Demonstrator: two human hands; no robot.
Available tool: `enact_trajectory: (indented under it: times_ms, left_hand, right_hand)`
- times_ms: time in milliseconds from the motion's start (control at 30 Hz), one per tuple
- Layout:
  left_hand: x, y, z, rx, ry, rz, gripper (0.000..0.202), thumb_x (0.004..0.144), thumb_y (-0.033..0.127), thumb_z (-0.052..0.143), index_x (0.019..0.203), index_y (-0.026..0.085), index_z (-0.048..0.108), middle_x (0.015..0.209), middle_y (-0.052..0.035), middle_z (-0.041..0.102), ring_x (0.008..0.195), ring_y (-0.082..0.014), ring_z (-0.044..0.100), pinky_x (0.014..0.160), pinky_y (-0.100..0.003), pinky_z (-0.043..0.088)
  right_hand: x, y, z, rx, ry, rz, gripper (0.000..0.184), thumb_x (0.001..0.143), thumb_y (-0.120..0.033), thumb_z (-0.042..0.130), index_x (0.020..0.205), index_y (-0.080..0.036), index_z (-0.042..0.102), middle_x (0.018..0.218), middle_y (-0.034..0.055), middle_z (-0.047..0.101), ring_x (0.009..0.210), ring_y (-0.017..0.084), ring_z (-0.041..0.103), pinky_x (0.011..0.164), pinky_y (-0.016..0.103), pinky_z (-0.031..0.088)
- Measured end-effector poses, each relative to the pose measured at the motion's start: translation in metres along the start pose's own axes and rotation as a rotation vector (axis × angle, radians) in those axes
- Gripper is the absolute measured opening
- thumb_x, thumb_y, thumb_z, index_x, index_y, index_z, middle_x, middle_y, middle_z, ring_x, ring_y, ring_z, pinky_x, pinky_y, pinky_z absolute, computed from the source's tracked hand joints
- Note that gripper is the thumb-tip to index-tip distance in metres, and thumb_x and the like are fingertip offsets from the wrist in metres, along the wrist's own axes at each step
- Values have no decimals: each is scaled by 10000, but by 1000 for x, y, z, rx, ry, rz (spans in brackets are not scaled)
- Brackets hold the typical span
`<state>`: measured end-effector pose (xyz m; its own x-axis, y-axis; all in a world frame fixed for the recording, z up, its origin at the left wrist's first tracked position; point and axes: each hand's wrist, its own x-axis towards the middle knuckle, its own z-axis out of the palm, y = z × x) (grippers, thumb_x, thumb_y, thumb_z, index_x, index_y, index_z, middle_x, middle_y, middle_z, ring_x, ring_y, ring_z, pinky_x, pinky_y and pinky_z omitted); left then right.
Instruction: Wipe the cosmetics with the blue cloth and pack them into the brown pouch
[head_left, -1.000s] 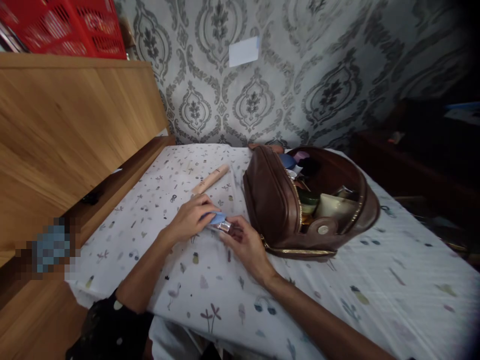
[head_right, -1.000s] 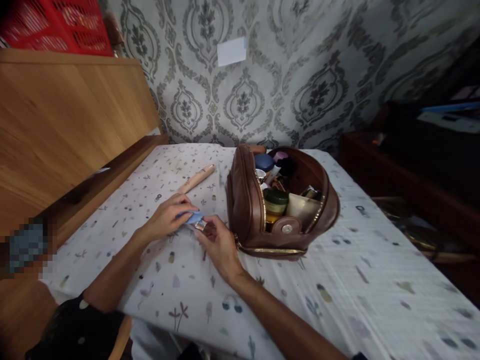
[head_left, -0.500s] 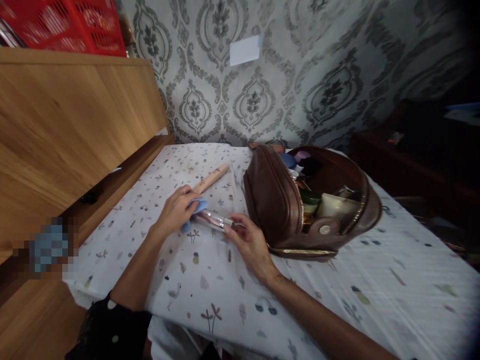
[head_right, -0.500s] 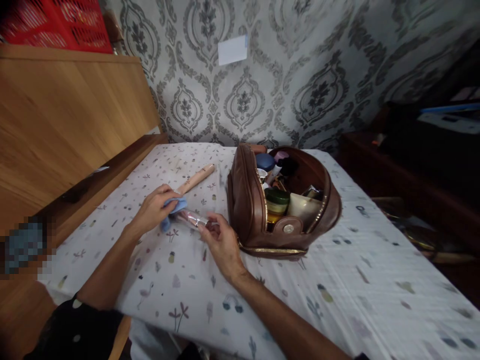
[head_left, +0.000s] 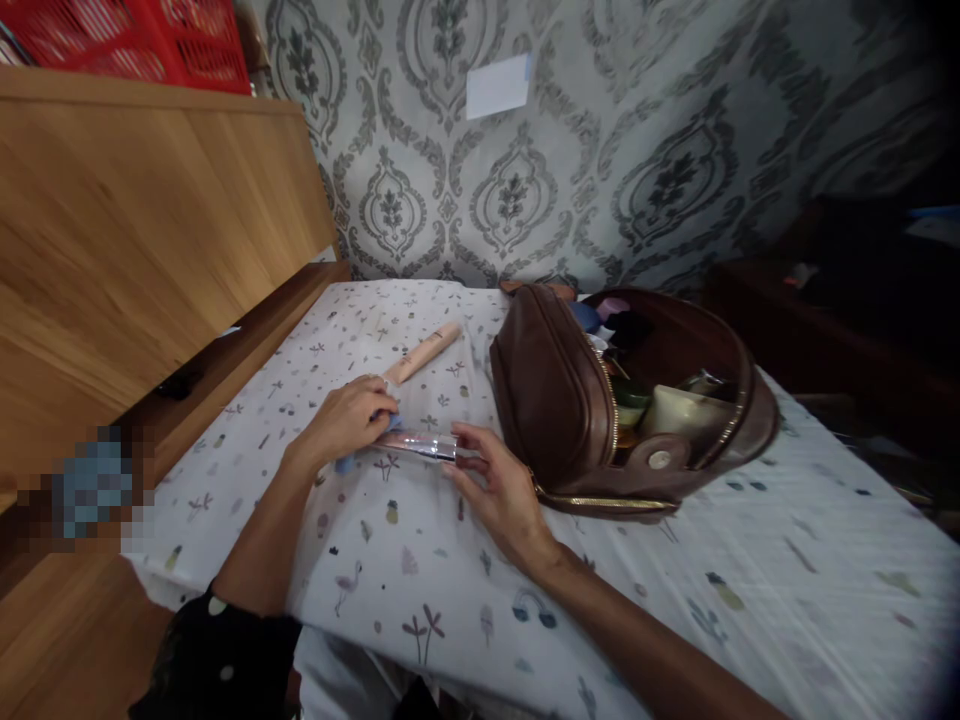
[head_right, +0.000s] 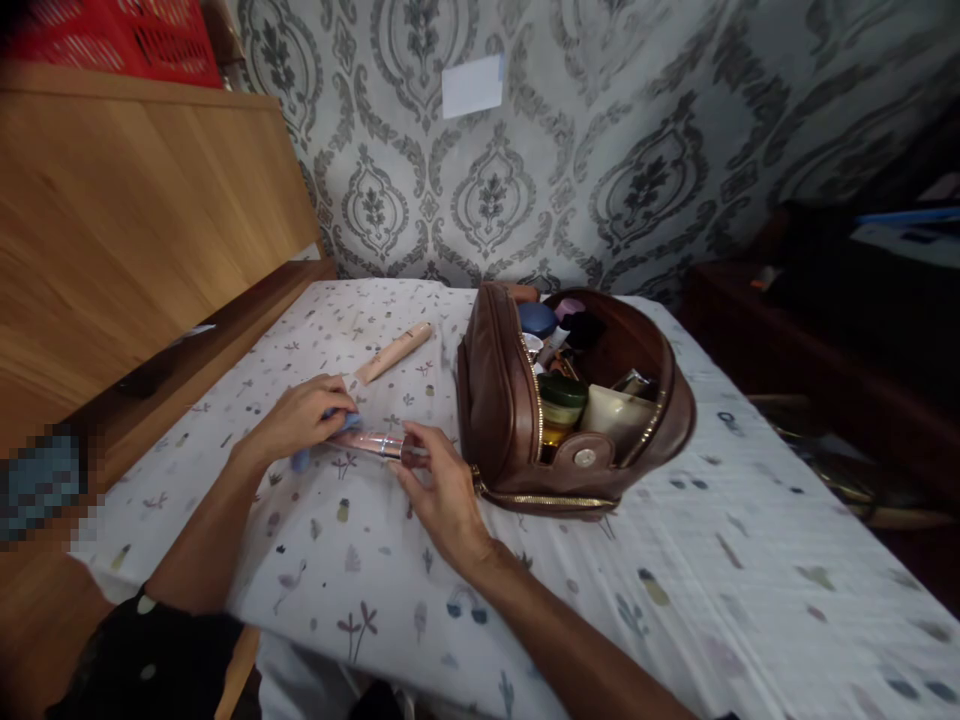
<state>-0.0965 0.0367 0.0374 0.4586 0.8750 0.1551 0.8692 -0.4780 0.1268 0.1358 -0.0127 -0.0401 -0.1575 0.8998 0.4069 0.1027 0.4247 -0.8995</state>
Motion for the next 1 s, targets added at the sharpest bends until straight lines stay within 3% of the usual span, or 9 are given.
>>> enact_trajectory:
  times_ms: [100, 200, 367, 533, 667, 767, 833, 933, 1000]
  left_hand:
    - [1, 3, 4, -1, -24, -10, 288, 873, 147, 461, 872, 231, 737, 965, -46, 663, 942, -222, 619, 770, -322, 491]
    - [3, 18, 9, -186, 36, 62, 288, 923, 195, 442, 996, 219, 720, 987, -47, 667, 901, -194, 631, 816, -313, 498]
    - [5, 37, 15, -370, 11, 201, 281, 927, 200, 428, 1015, 217, 694, 979, -46, 661, 925, -191, 622, 837, -303, 481]
    - [4, 14, 11, -289, -102, 119, 253, 835, 151, 451, 910, 222, 682, 925, -26, 658, 850, -188, 617, 780, -303, 471]
    - [2, -3, 4, -195, -57, -14, 231, 824, 159, 455, 821, 214, 680, 893, -29, 680, 827, -203, 627, 747, -310, 470]
    - [1, 7, 0, -282, 106, -52, 257, 862, 175, 450, 935, 202, 695, 966, -48, 704, 845, -197, 642, 759, -310, 482]
    - [2, 21, 0, -394, 154, 39, 276, 912, 210, 440, 1033, 198, 688, 1011, -56, 713, 891, -189, 645, 804, -306, 485]
    - [2, 38, 0, -418, 65, 214, 278, 947, 224, 408, 969, 205, 685, 944, -40, 712, 897, -183, 625, 814, -298, 460]
    - [2, 40, -1, -394, -16, 224, 273, 929, 207, 399, 862, 203, 663, 827, -17, 677, 791, -166, 591, 739, -284, 435]
  right_hand:
    - [1, 0, 1, 62, -5, 142, 349, 827, -360, 677, 1137, -208, 625, 1048, 82, 691, 927, 211, 685, 752, 315, 597]
    - [2, -2, 0, 143, -56, 258, 363, 829, -427, 667, 1110, -202, 621, 917, 55, 702, 798, 191, 682, 638, 284, 574]
    - [4, -4, 0, 194, -62, 305, 363, 784, -456, 705, 1034, -202, 633, 805, 20, 693, 672, 164, 640, 607, 279, 536]
    - [5, 3, 1, 171, -15, 274, 343, 759, -444, 730, 985, -197, 655, 795, 21, 684, 720, 178, 645, 669, 297, 533]
    - [6, 2, 0, 218, 10, 210, 301, 770, -387, 738, 1001, -207, 671, 908, 42, 703, 827, 189, 673, 784, 318, 556]
    - [6, -1, -1, 209, -5, 120, 242, 800, -329, 722, 1017, -228, 689, 971, 41, 703, 893, 185, 682, 845, 321, 566]
    - [5, -3, -1, 170, -5, 47, 214, 811, -299, 715, 1016, -239, 701, 986, 39, 696, 900, 179, 678, 843, 317, 578]
    - [3, -4, -1, 91, -8, -17, 207, 832, -311, 710, 1029, -246, 707, 997, 49, 695, 911, 190, 675, 827, 329, 597]
    - [1, -5, -2, 40, -23, -41, 219, 857, -343, 698, 1054, -248, 707, 1019, 61, 699, 935, 204, 679, 836, 347, 601]
